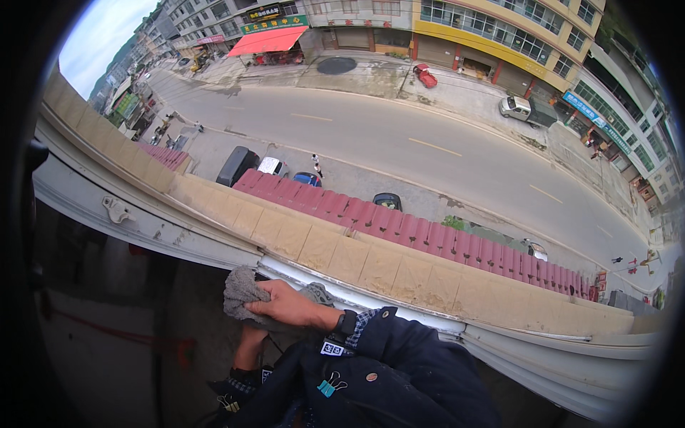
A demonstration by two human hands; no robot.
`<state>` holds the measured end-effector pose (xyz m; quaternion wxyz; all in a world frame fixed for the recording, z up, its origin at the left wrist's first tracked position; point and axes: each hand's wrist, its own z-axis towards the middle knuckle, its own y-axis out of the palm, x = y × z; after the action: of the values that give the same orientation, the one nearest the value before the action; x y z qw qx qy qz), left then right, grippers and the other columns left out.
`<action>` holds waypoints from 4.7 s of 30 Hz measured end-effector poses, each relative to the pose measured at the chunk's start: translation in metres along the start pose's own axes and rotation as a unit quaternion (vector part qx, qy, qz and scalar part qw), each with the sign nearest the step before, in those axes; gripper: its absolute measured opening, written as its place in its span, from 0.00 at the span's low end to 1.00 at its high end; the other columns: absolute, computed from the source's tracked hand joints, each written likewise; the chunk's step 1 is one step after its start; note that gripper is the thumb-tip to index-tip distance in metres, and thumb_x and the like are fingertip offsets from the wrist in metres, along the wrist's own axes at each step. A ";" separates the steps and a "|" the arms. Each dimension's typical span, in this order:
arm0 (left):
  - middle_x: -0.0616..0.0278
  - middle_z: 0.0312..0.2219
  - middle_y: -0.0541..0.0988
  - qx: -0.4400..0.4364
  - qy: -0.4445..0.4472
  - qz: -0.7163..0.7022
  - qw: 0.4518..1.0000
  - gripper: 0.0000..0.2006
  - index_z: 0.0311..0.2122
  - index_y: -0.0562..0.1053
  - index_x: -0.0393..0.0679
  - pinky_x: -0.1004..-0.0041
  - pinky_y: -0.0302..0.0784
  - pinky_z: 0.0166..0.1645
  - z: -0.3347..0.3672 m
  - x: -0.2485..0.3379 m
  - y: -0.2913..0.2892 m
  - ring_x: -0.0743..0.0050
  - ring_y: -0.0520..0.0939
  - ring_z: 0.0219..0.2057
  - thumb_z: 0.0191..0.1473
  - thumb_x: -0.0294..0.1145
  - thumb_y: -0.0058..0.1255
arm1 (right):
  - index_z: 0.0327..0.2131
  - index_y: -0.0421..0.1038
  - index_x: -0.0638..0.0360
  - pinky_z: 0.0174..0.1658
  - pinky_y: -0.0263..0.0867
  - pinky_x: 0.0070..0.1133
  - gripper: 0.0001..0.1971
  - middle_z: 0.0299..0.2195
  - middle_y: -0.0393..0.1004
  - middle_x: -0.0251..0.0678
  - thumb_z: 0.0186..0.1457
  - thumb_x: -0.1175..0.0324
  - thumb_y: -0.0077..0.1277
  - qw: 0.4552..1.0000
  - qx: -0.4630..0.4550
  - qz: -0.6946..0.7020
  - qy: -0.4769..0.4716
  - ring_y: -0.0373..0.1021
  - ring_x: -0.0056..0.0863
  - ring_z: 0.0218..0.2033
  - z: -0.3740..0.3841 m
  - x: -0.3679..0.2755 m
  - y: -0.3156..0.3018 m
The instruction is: The person cleans a window and its frame using a cloth and a scraper. They wipe the frame and glass, then scrape along the edges and corners, and finally wipe the glass again.
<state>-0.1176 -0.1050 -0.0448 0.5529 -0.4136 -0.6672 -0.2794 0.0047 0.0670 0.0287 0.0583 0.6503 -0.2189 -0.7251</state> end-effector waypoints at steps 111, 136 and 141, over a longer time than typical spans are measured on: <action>0.56 0.46 0.81 0.177 0.620 0.637 0.421 0.09 0.34 0.81 0.39 0.50 0.60 0.68 0.110 0.392 -0.058 0.56 0.74 0.58 0.44 0.28 0.59 | 0.40 0.80 0.60 0.45 0.73 0.33 0.10 0.39 0.81 0.43 0.55 0.68 0.58 -0.487 0.571 -0.621 -0.226 0.77 0.38 0.41 -0.226 -0.807 0.011; 0.47 0.37 0.82 0.173 0.674 0.620 0.363 0.09 0.25 0.80 0.40 0.44 0.56 0.67 0.146 0.380 -0.073 0.53 0.77 0.53 0.45 0.32 0.52 | 0.48 0.70 0.58 0.47 0.67 0.36 0.20 0.43 0.72 0.44 0.53 0.60 0.58 -0.415 0.476 -0.593 -0.499 0.70 0.43 0.44 -0.173 -0.797 0.086; 0.44 0.38 0.83 0.167 0.691 0.611 0.348 0.12 0.29 0.81 0.37 0.44 0.55 0.68 0.152 0.378 -0.073 0.47 0.76 0.54 0.52 0.34 0.50 | 0.57 0.66 0.56 0.56 0.62 0.38 0.31 0.54 0.67 0.46 0.49 0.59 0.59 -0.199 0.657 -0.622 -0.377 0.65 0.44 0.55 -0.092 -0.795 0.119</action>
<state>-0.2752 0.0760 0.2920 0.8934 -0.2658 0.3560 0.0661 0.1872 0.2314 0.7998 0.9723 0.2284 0.0498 -0.0068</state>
